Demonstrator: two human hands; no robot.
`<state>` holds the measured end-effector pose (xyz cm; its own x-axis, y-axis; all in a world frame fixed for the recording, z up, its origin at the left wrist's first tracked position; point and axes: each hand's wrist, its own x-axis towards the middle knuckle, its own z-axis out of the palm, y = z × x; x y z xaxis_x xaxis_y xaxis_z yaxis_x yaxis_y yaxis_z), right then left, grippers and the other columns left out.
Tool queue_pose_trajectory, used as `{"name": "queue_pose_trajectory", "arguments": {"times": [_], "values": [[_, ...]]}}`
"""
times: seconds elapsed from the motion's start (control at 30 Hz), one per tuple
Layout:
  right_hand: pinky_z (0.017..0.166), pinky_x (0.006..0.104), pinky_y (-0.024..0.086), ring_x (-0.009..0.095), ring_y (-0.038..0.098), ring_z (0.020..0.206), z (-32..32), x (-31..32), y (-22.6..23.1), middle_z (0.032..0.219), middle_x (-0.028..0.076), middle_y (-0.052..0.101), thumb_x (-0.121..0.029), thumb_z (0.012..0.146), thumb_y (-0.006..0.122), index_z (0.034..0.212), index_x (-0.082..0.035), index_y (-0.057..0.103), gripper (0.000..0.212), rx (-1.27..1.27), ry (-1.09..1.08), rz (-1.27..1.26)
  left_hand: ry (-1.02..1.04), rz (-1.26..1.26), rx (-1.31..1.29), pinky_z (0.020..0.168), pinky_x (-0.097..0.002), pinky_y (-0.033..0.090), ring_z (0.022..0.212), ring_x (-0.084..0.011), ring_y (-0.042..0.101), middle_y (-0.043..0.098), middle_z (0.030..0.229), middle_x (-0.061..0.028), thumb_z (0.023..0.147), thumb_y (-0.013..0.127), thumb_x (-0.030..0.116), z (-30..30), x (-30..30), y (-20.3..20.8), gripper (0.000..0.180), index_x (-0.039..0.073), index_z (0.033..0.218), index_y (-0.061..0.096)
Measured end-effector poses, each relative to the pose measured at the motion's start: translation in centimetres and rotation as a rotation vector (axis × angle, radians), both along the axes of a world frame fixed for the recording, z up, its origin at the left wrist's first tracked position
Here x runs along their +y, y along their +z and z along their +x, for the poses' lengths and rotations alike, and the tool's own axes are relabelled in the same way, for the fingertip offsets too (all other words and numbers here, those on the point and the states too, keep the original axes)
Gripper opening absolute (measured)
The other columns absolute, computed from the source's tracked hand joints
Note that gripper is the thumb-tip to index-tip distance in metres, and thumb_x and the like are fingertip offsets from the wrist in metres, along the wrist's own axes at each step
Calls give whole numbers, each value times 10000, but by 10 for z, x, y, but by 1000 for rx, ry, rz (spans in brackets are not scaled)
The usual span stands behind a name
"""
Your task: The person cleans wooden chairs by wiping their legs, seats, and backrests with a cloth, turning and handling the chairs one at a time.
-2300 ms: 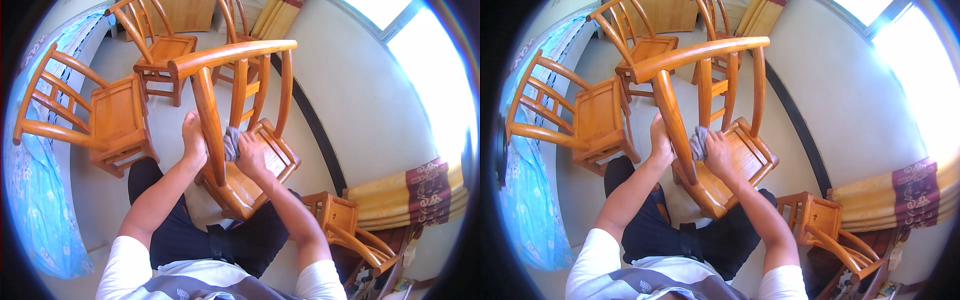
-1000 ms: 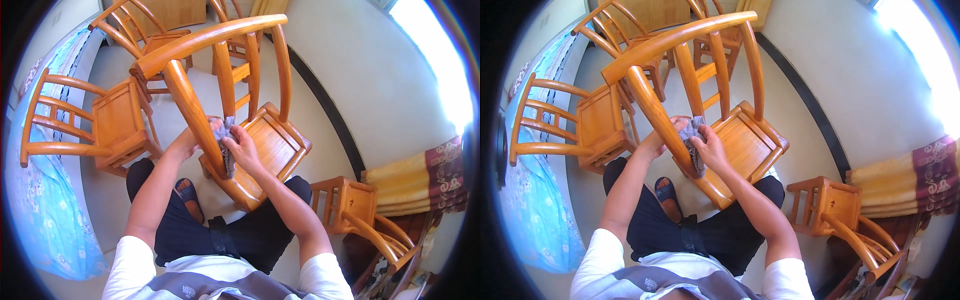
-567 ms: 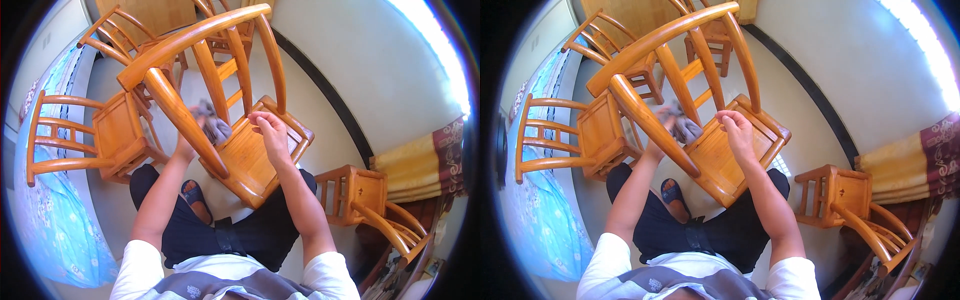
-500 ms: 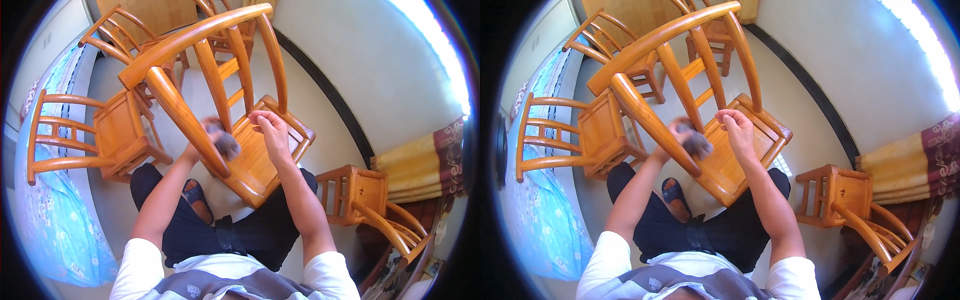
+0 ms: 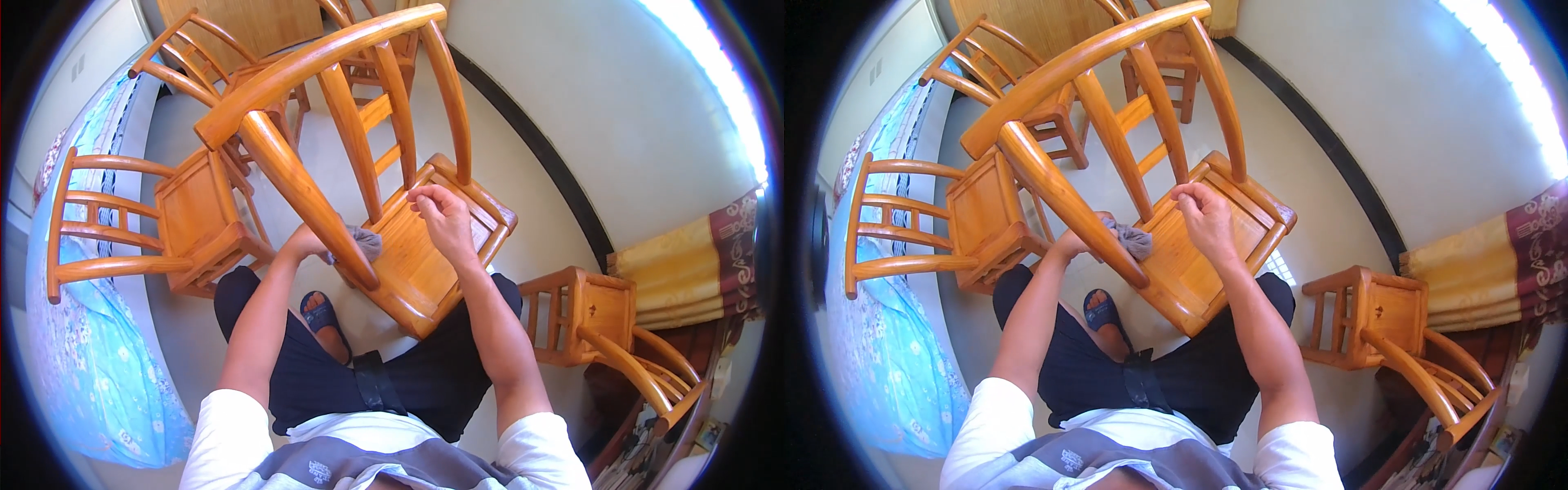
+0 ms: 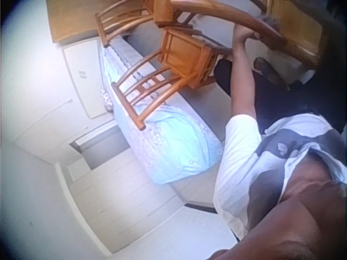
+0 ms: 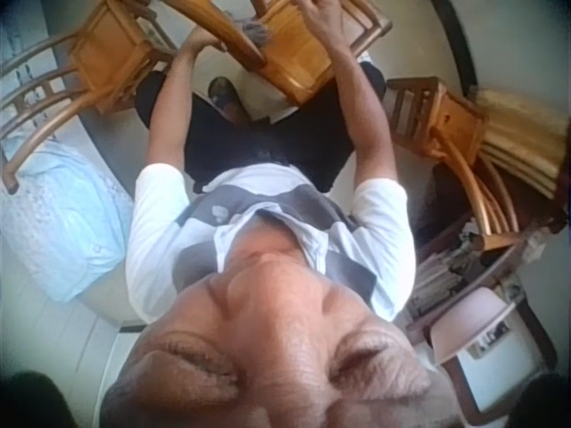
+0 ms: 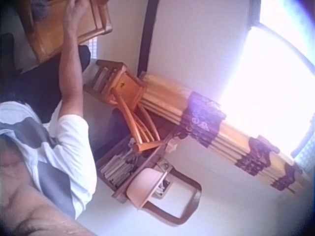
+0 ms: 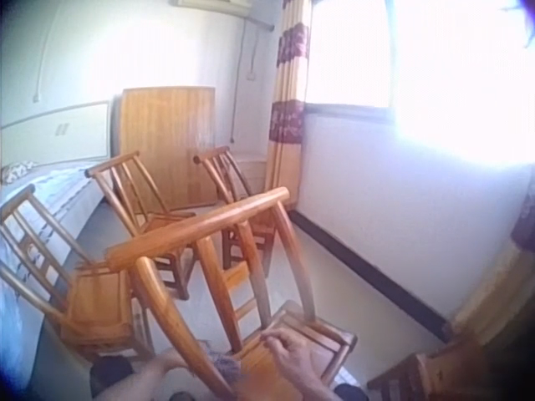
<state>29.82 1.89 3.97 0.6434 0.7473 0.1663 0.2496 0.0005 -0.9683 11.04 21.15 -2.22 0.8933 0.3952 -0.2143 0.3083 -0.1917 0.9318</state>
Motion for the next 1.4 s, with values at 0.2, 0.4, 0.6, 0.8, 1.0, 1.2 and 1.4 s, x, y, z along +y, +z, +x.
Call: {"name": "queue_pose_trajectory", "arguments": {"times": [0.2, 0.4, 0.6, 0.8, 1.0, 1.2, 1.4], "values": [[770, 246, 515, 110, 644, 841, -3, 1, 1, 907, 32, 685, -79, 960, 557, 999, 10, 673, 151, -36, 27, -38, -6, -18, 99, 657, -333, 542, 798, -174, 655, 696, 857, -78, 732, 774, 254, -17, 0, 1, 342, 40, 989, 705], [751, 232, 503, 98, 646, 837, -7, -1, 4, 871, 26, 685, -85, 959, 565, 1003, 12, 672, 151, -90, 40, -55, -34, 712, 487, 752, -354, 536, 833, -260, 673, 709, 906, -150, 718, 745, 208, -28, 17, -20, 340, 43, 1013, 709], [753, 240, 509, 105, 649, 834, 0, -4, -3, 873, 32, 688, -81, 953, 571, 1007, 15, 672, 150, -121, 30, -81, 328, 149, -137, 829, -336, 511, 891, -199, 633, 678, 917, -88, 850, 710, 159, 11, -24, 15, 280, 28, 1080, 617], [771, 252, 515, 112, 646, 829, -7, 2, -4, 877, 37, 688, -76, 949, 571, 1004, 15, 669, 144, -138, 52, -68, 183, -47, -371, 903, -280, 462, 1032, -146, 550, 568, 1110, -81, 852, 723, 179, 37, -16, -40, 457, 16, 1217, 502], [768, 254, 512, 109, 643, 836, -4, 7, -6, 884, 40, 687, -80, 952, 568, 1009, 12, 668, 147, -137, 52, -93, -130, 323, -126, 656, -303, 488, 768, -134, 596, 611, 786, -47, 760, 772, 221, 20, 13, -16, 320, 0, 948, 638], [756, 245, 504, 108, 643, 832, -2, 1, -5, 870, 35, 685, -86, 947, 571, 1011, 0, 673, 148, -145, 14, -144, -117, 367, 162, 745, -369, 501, 790, -246, 644, 670, 837, -105, 718, 723, 127, 1, -35, 57, 288, 71, 995, 666], [663, 288, 520, 172, 664, 705, -6, 4, -6, 820, 89, 710, -101, 909, 618, 962, -18, 699, 127, -266, 2, -85, -43, 476, 41, 704, -370, 524, 763, -288, 658, 662, 784, -145, 692, 700, 64, -29, -51, 49, 305, 44, 995, 668]]}}
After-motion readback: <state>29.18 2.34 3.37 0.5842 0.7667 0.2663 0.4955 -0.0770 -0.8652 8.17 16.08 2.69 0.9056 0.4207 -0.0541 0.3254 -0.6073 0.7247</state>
